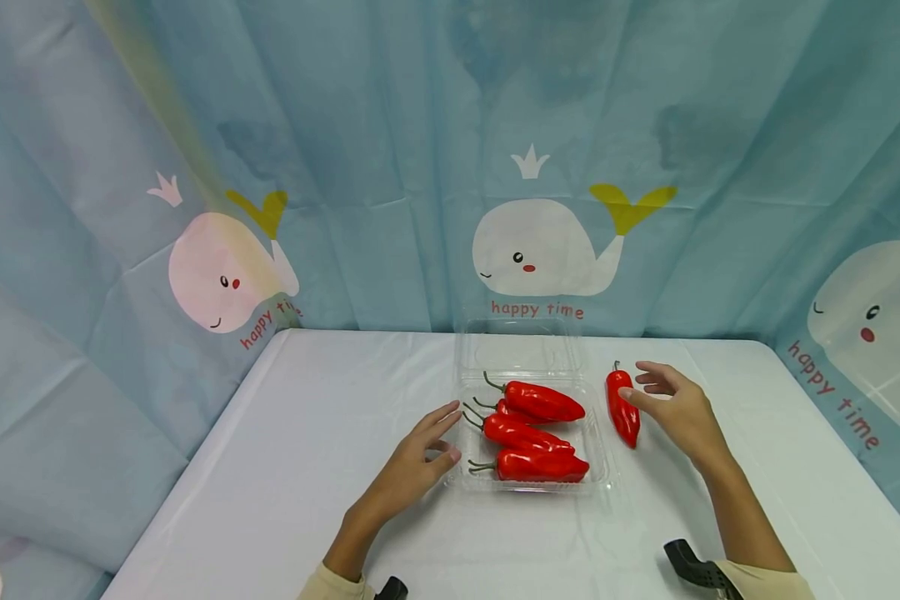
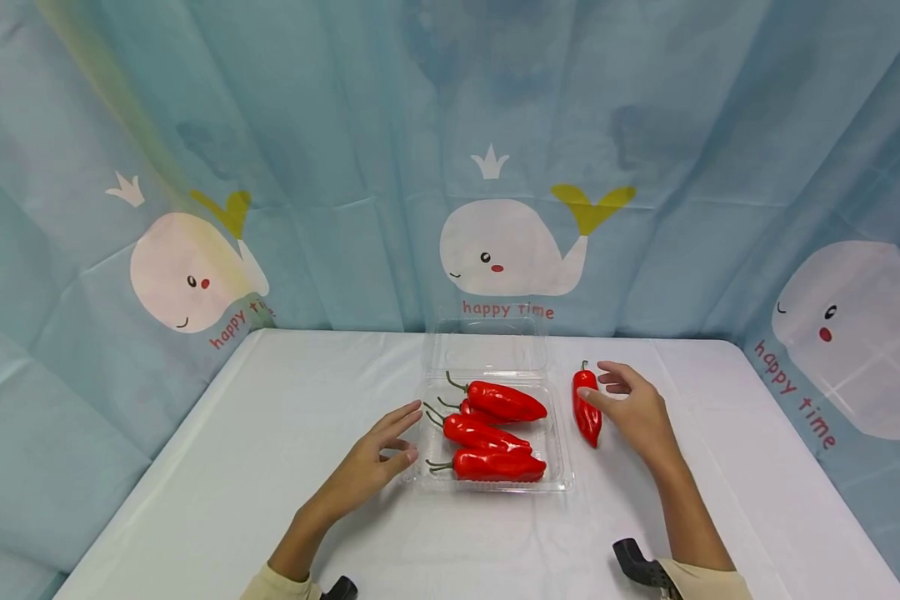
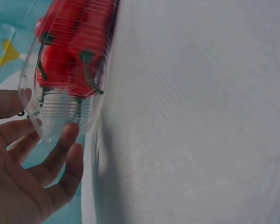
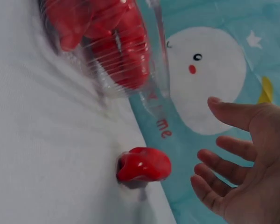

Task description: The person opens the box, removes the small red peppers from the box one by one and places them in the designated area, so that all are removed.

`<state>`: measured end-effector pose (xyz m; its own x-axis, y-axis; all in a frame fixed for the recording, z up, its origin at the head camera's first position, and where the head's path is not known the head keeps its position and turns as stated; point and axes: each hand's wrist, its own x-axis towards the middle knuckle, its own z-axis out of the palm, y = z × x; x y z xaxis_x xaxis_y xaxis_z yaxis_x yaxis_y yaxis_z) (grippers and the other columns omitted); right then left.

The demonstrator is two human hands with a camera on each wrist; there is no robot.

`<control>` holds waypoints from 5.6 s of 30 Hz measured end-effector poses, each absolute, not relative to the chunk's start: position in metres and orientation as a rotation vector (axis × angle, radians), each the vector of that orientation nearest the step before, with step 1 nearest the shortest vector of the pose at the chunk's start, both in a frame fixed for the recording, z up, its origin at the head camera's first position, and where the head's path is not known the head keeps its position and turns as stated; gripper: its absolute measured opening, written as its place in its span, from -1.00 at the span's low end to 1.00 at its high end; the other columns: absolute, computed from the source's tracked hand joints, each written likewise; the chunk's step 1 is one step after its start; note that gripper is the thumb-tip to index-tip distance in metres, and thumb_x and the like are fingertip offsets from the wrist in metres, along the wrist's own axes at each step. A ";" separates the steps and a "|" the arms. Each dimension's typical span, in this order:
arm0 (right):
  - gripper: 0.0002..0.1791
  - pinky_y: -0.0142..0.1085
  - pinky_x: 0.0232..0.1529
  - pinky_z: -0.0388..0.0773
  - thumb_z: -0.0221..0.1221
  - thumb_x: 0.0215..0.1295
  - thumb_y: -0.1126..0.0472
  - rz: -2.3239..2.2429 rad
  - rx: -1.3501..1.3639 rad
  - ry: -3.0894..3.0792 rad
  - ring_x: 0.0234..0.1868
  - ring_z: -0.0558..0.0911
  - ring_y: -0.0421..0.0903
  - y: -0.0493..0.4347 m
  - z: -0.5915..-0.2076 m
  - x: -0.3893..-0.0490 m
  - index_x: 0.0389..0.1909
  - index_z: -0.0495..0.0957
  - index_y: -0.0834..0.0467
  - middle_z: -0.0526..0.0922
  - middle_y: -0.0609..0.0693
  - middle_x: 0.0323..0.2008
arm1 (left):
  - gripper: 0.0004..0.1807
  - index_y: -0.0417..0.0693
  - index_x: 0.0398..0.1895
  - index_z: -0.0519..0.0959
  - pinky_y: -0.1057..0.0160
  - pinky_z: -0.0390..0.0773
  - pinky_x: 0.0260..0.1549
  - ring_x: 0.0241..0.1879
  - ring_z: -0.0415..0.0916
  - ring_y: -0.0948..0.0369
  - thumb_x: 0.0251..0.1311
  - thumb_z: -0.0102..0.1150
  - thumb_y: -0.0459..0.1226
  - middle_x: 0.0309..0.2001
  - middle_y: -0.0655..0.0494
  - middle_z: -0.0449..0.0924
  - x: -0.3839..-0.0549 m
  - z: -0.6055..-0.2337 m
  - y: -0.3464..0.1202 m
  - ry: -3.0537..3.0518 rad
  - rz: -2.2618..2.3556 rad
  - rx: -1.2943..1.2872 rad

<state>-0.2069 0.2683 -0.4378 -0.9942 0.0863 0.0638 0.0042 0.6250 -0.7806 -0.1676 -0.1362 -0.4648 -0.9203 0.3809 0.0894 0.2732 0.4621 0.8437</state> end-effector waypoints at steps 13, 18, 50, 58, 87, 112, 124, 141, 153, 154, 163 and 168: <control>-0.24 -0.59 -0.03 0.52 0.39 0.39 -0.08 1.349 0.253 -2.691 0.28 0.57 0.23 0.246 -0.416 -0.197 0.52 0.41 0.09 0.60 0.19 0.30 | -0.34 -0.13 0.63 0.30 -0.02 0.65 0.06 0.20 0.62 -0.05 0.52 0.19 -0.31 0.67 0.04 0.15 -0.168 -0.464 -0.135 2.589 1.468 0.582; -0.27 -0.47 -0.04 0.64 0.40 0.39 -0.02 1.390 0.348 -2.644 0.22 0.59 0.19 0.238 -0.414 -0.194 0.51 0.42 0.04 0.62 0.12 0.26 | -0.34 -0.13 0.63 0.30 -0.13 0.66 0.10 0.23 0.61 -0.09 0.52 0.17 -0.31 0.67 0.02 0.15 -0.168 -0.464 -0.135 2.594 1.472 0.589; -0.35 -0.15 -0.03 0.77 0.37 0.35 0.23 1.914 0.871 -2.685 0.16 0.62 0.32 0.212 -0.420 -0.186 0.44 0.46 0.22 0.64 0.25 0.13 | -0.33 -0.12 0.63 0.29 -0.05 0.66 0.10 0.24 0.61 -0.07 0.52 0.18 -0.31 0.67 0.07 0.15 -0.167 -0.464 -0.134 2.606 1.459 0.584; -0.34 -0.18 0.00 0.75 0.40 0.31 0.18 1.882 0.891 -2.710 0.13 0.65 0.26 0.209 -0.423 -0.186 0.42 0.49 0.19 0.66 0.21 0.10 | -0.33 -0.12 0.64 0.28 -0.04 0.65 0.11 0.25 0.60 -0.07 0.52 0.17 -0.31 0.67 0.05 0.14 -0.166 -0.464 -0.135 2.594 1.465 0.586; -0.44 -0.29 0.05 0.67 0.42 0.29 0.22 1.702 0.930 -2.861 0.06 0.64 0.07 0.193 -0.430 -0.183 0.32 0.59 0.11 0.71 0.04 0.04 | -0.34 -0.14 0.63 0.29 -0.11 0.65 0.13 0.24 0.61 -0.08 0.53 0.17 -0.29 0.67 0.02 0.16 -0.166 -0.463 -0.135 2.584 1.481 0.595; -0.51 -0.32 -0.08 0.64 0.49 0.24 0.13 1.456 0.863 -2.977 0.00 0.66 -0.04 0.187 -0.431 -0.182 0.21 0.70 0.02 0.74 -0.13 -0.07 | -0.34 -0.11 0.63 0.29 -0.16 0.66 0.15 0.25 0.60 -0.10 0.53 0.17 -0.27 0.67 0.00 0.15 -0.166 -0.464 -0.135 2.579 1.490 0.599; -0.49 -0.29 -0.02 0.66 0.49 0.24 0.12 1.508 0.834 -2.945 0.04 0.67 -0.04 0.192 -0.429 -0.181 0.23 0.68 0.00 0.75 -0.09 0.00 | -0.35 -0.14 0.63 0.30 -0.16 0.66 0.14 0.25 0.61 -0.11 0.53 0.17 -0.25 0.67 -0.01 0.15 -0.167 -0.464 -0.135 2.582 1.485 0.608; -0.43 -0.21 -0.07 0.76 0.46 0.28 0.15 1.685 0.698 -2.776 0.07 0.70 0.11 0.216 -0.413 -0.184 0.31 0.60 0.03 0.70 0.07 0.10 | -0.35 -0.14 0.63 0.29 -0.17 0.66 0.14 0.25 0.61 -0.10 0.54 0.16 -0.25 0.67 0.00 0.16 -0.166 -0.464 -0.135 2.588 1.477 0.596; -0.39 -0.14 -0.28 0.75 0.42 0.33 0.14 1.713 0.580 -2.715 0.02 0.67 0.13 0.229 -0.407 -0.183 0.39 0.53 0.05 0.70 0.11 0.02 | -0.35 -0.06 0.63 0.30 -0.17 0.65 0.15 0.26 0.60 -0.10 0.53 0.16 -0.27 0.67 0.03 0.16 -0.167 -0.464 -0.134 2.591 1.473 0.573; -0.39 -0.14 -0.31 0.74 0.41 0.34 0.13 1.706 0.566 -2.712 0.00 0.67 0.11 0.231 -0.406 -0.184 0.39 0.52 0.05 0.70 0.12 0.01 | -0.35 -0.06 0.63 0.30 -0.17 0.65 0.15 0.26 0.60 -0.10 0.53 0.16 -0.27 0.67 0.03 0.16 -0.167 -0.464 -0.135 2.590 1.474 0.572; -0.38 -0.08 -0.15 0.77 0.36 0.43 0.13 1.705 0.443 -2.660 0.02 0.69 -0.02 0.248 -0.401 -0.186 0.46 0.46 0.12 0.61 0.21 0.14 | -0.35 -0.08 0.63 0.31 -0.15 0.67 0.14 0.25 0.61 -0.11 0.53 0.17 -0.24 0.66 0.06 0.17 -0.167 -0.463 -0.135 2.602 1.472 0.588; -0.37 -0.18 -0.09 0.76 0.33 0.47 0.12 1.712 0.373 -2.646 -0.02 0.73 -0.08 0.256 -0.402 -0.188 0.48 0.43 0.15 0.59 0.24 0.14 | -0.35 -0.09 0.62 0.32 -0.14 0.68 0.13 0.24 0.62 -0.10 0.53 0.17 -0.22 0.66 0.03 0.18 -0.166 -0.464 -0.136 2.606 1.469 0.592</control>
